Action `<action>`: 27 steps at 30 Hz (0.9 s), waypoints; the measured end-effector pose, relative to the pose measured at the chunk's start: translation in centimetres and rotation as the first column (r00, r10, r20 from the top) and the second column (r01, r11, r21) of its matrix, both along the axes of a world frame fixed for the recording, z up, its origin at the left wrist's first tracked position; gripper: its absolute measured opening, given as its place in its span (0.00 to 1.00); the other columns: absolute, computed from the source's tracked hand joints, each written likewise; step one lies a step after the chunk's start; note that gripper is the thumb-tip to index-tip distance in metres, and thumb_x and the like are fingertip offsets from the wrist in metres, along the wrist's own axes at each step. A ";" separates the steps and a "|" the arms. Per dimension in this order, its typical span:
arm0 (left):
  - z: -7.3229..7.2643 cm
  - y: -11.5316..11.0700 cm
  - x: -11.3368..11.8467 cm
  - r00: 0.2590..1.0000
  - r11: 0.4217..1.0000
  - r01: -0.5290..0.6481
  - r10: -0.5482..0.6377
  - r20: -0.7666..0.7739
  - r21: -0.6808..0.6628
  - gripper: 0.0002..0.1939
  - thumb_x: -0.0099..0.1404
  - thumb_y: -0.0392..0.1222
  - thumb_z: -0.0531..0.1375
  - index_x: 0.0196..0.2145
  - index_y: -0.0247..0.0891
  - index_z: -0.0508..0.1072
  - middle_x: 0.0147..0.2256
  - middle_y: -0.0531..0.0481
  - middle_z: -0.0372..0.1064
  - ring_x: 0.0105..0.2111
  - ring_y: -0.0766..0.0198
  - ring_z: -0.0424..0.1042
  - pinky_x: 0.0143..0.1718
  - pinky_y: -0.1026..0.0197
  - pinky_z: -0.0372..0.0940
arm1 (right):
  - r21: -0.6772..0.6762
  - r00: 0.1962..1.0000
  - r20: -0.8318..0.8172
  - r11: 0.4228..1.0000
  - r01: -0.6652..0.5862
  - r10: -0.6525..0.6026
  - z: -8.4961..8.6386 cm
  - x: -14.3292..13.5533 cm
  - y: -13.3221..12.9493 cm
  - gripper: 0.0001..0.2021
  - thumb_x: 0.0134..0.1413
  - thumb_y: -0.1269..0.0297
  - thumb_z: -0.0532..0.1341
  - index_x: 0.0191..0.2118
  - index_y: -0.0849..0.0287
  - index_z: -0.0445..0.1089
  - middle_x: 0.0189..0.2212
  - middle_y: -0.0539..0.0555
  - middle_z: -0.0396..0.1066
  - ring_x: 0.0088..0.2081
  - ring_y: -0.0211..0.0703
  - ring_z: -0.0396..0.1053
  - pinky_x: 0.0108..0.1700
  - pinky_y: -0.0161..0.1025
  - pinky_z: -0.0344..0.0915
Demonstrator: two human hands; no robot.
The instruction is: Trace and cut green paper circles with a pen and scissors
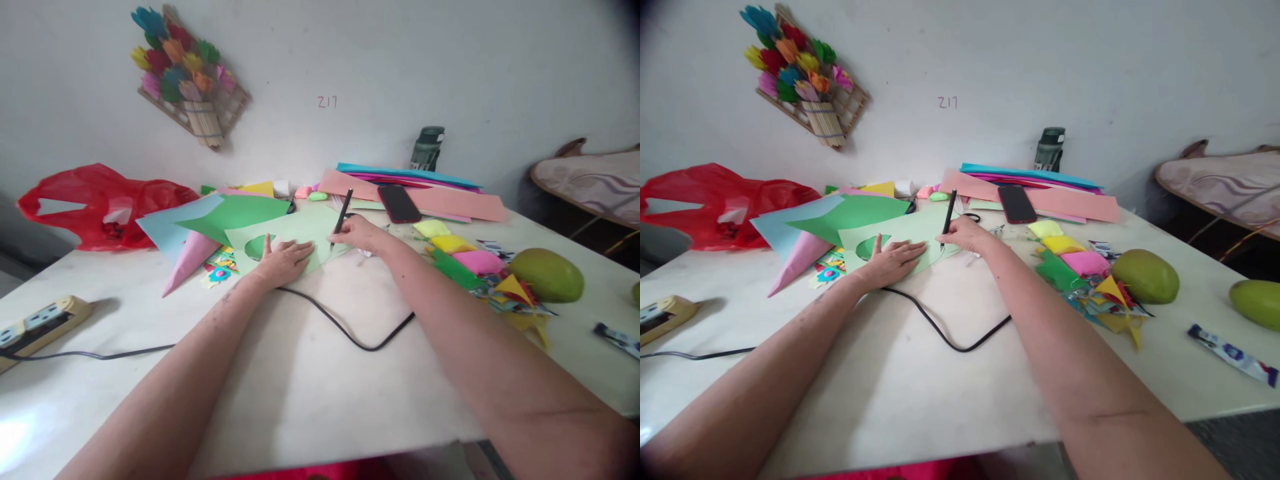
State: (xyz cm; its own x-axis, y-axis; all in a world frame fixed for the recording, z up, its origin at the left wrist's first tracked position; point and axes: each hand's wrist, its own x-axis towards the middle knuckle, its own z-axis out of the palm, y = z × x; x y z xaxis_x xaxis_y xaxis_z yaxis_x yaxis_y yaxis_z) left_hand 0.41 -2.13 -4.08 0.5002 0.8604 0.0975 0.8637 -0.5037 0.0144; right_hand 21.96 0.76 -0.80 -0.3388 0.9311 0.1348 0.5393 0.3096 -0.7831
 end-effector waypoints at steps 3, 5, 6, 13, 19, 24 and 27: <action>0.0 0.0 0.0 1.000 1.000 0.002 -0.002 0.003 0.008 0.22 0.67 0.49 0.40 0.58 0.58 0.55 0.58 0.61 0.54 0.58 0.58 0.51 0.55 0.38 0.17 | 0.004 0.991 -0.124 0.999 -0.041 0.041 0.4 -0.5 -0.5 0.14 0.40 0.58 0.64 0.30 0.66 0.74 0.27 0.54 0.73 0.29 0.37 0.67 0.35 0.34 0.62; 0.0 -0.1 0.0 1.000 1.000 -0.009 0.009 0.005 0.013 0.22 0.67 0.49 0.40 0.57 0.58 0.55 0.57 0.61 0.55 0.58 0.59 0.51 0.55 0.38 0.17 | -0.011 0.984 -0.146 0.995 -0.103 0.100 0.5 -1.1 -0.8 0.14 0.41 0.57 0.63 0.30 0.65 0.74 0.27 0.54 0.73 0.30 0.37 0.68 0.37 0.34 0.63; 0.0 -0.1 0.1 1.000 1.000 -0.021 0.021 0.007 0.010 0.22 0.67 0.49 0.40 0.57 0.58 0.56 0.57 0.60 0.56 0.58 0.59 0.51 0.55 0.38 0.17 | -0.025 0.981 -0.144 0.991 -0.134 0.130 0.3 -1.4 -0.9 0.14 0.40 0.57 0.64 0.30 0.65 0.74 0.26 0.54 0.74 0.31 0.37 0.68 0.37 0.34 0.63; -0.4 0.1 -0.4 0.999 0.999 -0.036 0.036 0.006 -0.033 0.23 0.67 0.46 0.40 0.60 0.57 0.50 0.56 0.57 0.58 0.59 0.60 0.50 0.55 0.38 0.16 | -0.158 0.962 -0.192 0.961 -0.228 0.196 -1.2 -3.1 -1.1 0.14 0.40 0.59 0.65 0.33 0.63 0.75 0.29 0.53 0.75 0.32 0.37 0.69 0.38 0.34 0.65; 0.1 0.3 -0.9 1.000 0.993 -0.010 0.008 -0.021 -0.113 0.24 0.67 0.46 0.38 0.61 0.58 0.46 0.59 0.60 0.52 0.60 0.60 0.46 0.56 0.40 0.18 | -0.118 0.967 -0.152 0.968 -0.223 0.205 -1.6 -3.3 -1.1 0.15 0.40 0.58 0.64 0.34 0.63 0.76 0.30 0.53 0.75 0.33 0.39 0.69 0.39 0.35 0.64; 0.5 0.2 -0.8 0.999 0.990 -0.001 -0.005 -0.040 -0.141 0.25 0.67 0.47 0.37 0.61 0.59 0.44 0.60 0.61 0.49 0.61 0.60 0.44 0.55 0.37 0.19 | -0.097 0.972 -0.111 0.971 -0.220 0.209 -1.4 -3.6 -1.5 0.16 0.40 0.59 0.64 0.35 0.65 0.75 0.30 0.54 0.75 0.33 0.39 0.69 0.39 0.35 0.63; 0.3 0.3 -0.8 0.999 0.990 -0.009 0.002 -0.044 -0.140 0.24 0.67 0.47 0.37 0.61 0.59 0.45 0.60 0.59 0.50 0.61 0.59 0.44 0.54 0.36 0.18 | -0.089 0.977 -0.097 0.976 -0.200 0.192 -1.2 -3.9 -1.8 0.16 0.41 0.59 0.63 0.34 0.66 0.75 0.30 0.55 0.75 0.33 0.39 0.69 0.38 0.35 0.63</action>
State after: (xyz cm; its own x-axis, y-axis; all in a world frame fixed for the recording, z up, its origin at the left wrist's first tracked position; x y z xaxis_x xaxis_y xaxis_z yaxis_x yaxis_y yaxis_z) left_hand -0.43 -1.84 -3.76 0.4965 0.8668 -0.0459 0.8679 -0.4947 0.0461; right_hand 18.05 -1.02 -1.98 -0.5069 0.8580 0.0831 0.4042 0.3217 -0.8562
